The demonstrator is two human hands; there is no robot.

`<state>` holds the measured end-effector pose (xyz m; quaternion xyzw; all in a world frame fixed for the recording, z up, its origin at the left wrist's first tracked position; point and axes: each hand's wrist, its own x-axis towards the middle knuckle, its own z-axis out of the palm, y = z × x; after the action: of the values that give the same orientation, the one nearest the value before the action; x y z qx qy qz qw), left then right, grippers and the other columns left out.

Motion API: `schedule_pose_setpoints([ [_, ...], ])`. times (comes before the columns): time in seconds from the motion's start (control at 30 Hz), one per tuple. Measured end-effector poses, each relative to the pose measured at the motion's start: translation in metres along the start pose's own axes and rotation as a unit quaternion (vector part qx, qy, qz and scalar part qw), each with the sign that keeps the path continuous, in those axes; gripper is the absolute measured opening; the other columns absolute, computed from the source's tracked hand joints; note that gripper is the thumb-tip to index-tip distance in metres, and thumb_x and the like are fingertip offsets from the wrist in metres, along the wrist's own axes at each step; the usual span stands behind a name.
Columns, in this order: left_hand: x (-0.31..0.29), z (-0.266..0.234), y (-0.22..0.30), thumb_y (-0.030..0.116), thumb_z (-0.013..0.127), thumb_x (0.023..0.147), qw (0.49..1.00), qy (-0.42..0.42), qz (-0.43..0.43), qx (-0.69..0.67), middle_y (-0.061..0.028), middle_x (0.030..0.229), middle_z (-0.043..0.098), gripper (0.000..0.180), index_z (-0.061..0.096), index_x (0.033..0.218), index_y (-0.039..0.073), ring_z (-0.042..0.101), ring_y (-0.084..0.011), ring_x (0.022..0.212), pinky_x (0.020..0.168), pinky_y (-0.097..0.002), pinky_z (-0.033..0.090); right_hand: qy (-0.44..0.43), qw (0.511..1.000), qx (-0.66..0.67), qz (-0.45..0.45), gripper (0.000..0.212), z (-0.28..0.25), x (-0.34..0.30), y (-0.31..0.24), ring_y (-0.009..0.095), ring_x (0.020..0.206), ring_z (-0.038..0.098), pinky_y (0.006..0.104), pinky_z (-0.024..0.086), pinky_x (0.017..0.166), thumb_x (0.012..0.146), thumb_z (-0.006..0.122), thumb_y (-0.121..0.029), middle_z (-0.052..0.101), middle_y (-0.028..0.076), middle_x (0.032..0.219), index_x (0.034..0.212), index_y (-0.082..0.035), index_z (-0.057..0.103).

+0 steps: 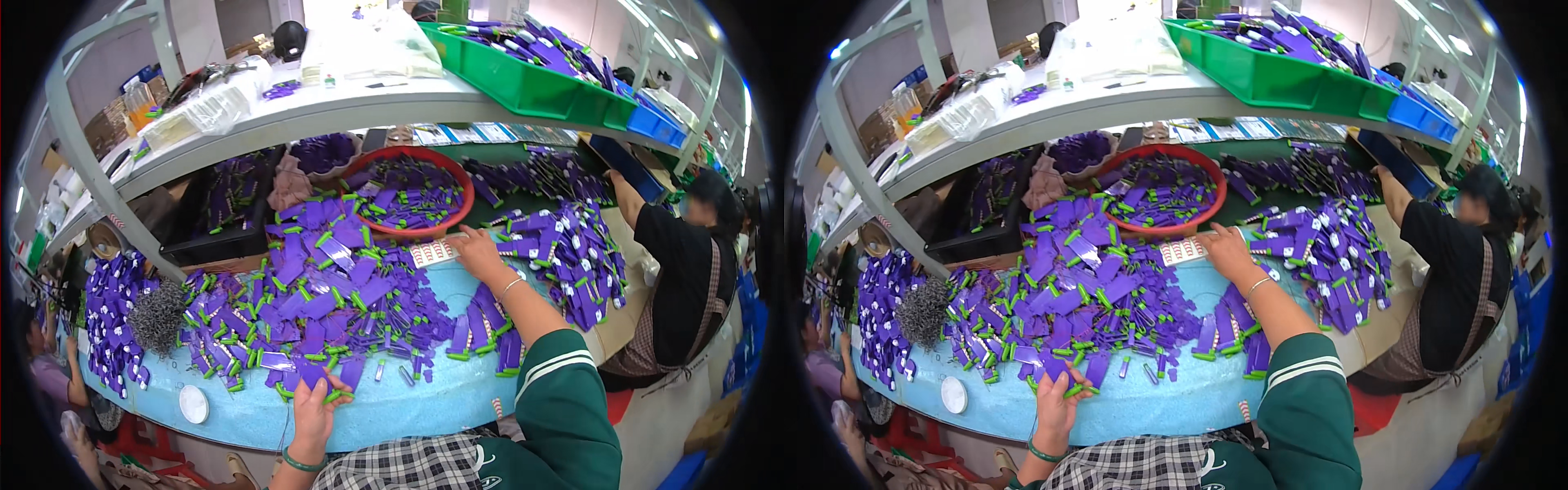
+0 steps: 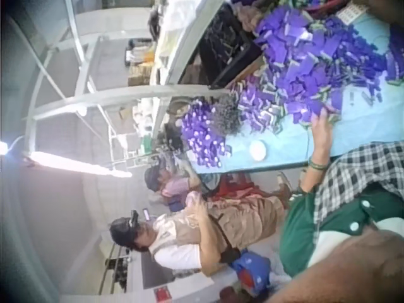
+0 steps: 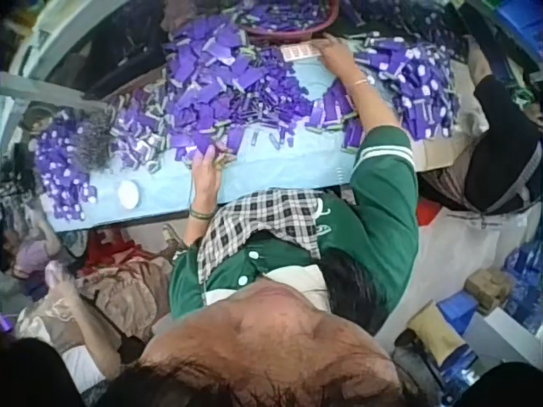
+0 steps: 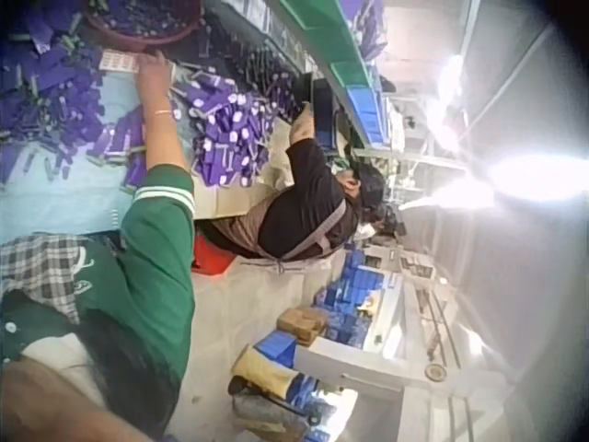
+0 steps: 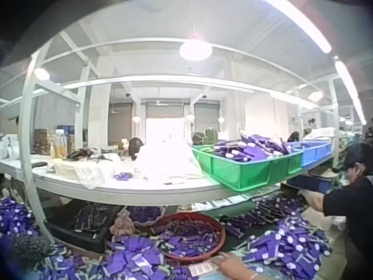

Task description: The person sits at a table in a workshop and assembles purple and green plastic candy cane toys. They pick up a purple plastic piece and a green plastic piece, fit them together, and place the finished toy on the table. The person repeats this assembly process continuously throughout the video.

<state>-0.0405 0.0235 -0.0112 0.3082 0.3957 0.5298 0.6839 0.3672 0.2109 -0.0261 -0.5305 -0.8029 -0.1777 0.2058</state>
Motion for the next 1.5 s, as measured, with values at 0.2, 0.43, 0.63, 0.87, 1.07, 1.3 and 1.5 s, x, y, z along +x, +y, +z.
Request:
schedule_pose_setpoints([
  [0.2, -0.004, -0.002, 0.007, 0.013, 0.046, 0.097, 1.000, -0.013, -0.025, -0.013, -0.0097, 0.089, 0.061, 0.025, 0.047, 0.119, 0.003, 0.064, -0.0228, 0.083, 0.068, -0.0359, 0.056, 0.004, 0.997, -0.040, -0.066, 0.012, -0.040, -0.007, -0.013, 0.025, 0.102, 0.062, 0.0426, 0.042, 0.091, 0.073, 0.060, -0.012, 0.070, 0.007, 0.082, 0.078, -0.012, 0.070],
  [0.43, 0.003, 0.022, -0.035, 0.020, 0.055, 0.095, 0.970, -0.122, -0.189, -0.086, -0.0059, 0.094, 0.062, 0.025, 0.055, 0.113, 0.004, 0.062, -0.0190, 0.088, 0.071, -0.0358, 0.054, -0.008, 0.999, 0.034, 0.000, 0.009, -0.137, -0.084, -0.161, 0.025, 0.096, 0.063, 0.0500, 0.041, 0.089, 0.077, 0.061, -0.014, 0.068, 0.004, 0.083, 0.084, -0.013, 0.066],
  [0.63, -0.002, 0.032, -0.046, 0.012, 0.065, 0.088, 0.981, -0.082, -0.175, 0.009, -0.0043, 0.090, 0.066, 0.017, 0.062, 0.101, 0.001, 0.062, -0.0118, 0.073, 0.061, -0.0263, 0.051, -0.076, 0.981, 0.179, 0.004, 0.036, -0.147, -0.140, -0.235, 0.026, 0.112, 0.055, 0.0460, 0.039, 0.092, 0.070, 0.074, -0.022, 0.063, 0.005, 0.111, 0.102, -0.008, 0.063],
  [0.87, -0.020, 0.026, -0.039, 0.005, 0.065, 0.086, 0.985, -0.091, -0.079, 0.126, -0.0027, 0.084, 0.063, 0.007, 0.063, 0.092, 0.002, 0.059, -0.0083, 0.073, 0.060, -0.0226, 0.049, -0.011, 0.955, 0.285, 0.083, 0.033, -0.124, -0.100, -0.258, 0.024, 0.096, 0.057, 0.0402, 0.040, 0.084, 0.069, 0.077, -0.019, 0.063, 0.005, 0.100, 0.098, -0.008, 0.064],
  [1.07, -0.025, 0.021, -0.035, 0.000, 0.065, 0.085, 0.988, -0.077, -0.033, 0.131, -0.0021, 0.090, 0.061, 0.007, 0.063, 0.092, 0.001, 0.059, -0.0086, 0.077, 0.062, -0.0218, 0.050, -0.055, 0.929, 0.359, 0.071, 0.016, -0.095, -0.101, -0.264, 0.021, 0.070, 0.059, 0.0340, 0.042, 0.068, 0.072, 0.075, -0.017, 0.062, 0.004, 0.075, 0.081, -0.009, 0.065],
  [1.3, -0.022, 0.018, -0.040, -0.006, 0.066, 0.081, 0.973, -0.096, 0.052, 0.206, -0.0029, 0.088, 0.054, 0.007, 0.062, 0.084, -0.001, 0.054, -0.0089, 0.071, 0.060, -0.0223, 0.047, -0.060, 0.928, 0.355, 0.101, 0.018, -0.101, -0.104, -0.252, 0.021, 0.055, 0.058, 0.0343, 0.044, 0.051, 0.072, 0.077, -0.019, 0.059, 0.003, 0.063, 0.071, -0.009, 0.061],
  [1.5, -0.027, 0.017, -0.039, -0.007, 0.066, 0.080, 0.981, -0.049, 0.062, 0.179, -0.0022, 0.083, 0.054, 0.008, 0.062, 0.081, -0.001, 0.053, -0.0085, 0.070, 0.060, -0.0223, 0.045, -0.104, 0.970, 0.217, 0.034, 0.026, -0.130, -0.132, -0.203, 0.021, 0.053, 0.059, 0.0340, 0.044, 0.046, 0.070, 0.077, -0.020, 0.057, 0.005, 0.059, 0.063, -0.010, 0.055],
])
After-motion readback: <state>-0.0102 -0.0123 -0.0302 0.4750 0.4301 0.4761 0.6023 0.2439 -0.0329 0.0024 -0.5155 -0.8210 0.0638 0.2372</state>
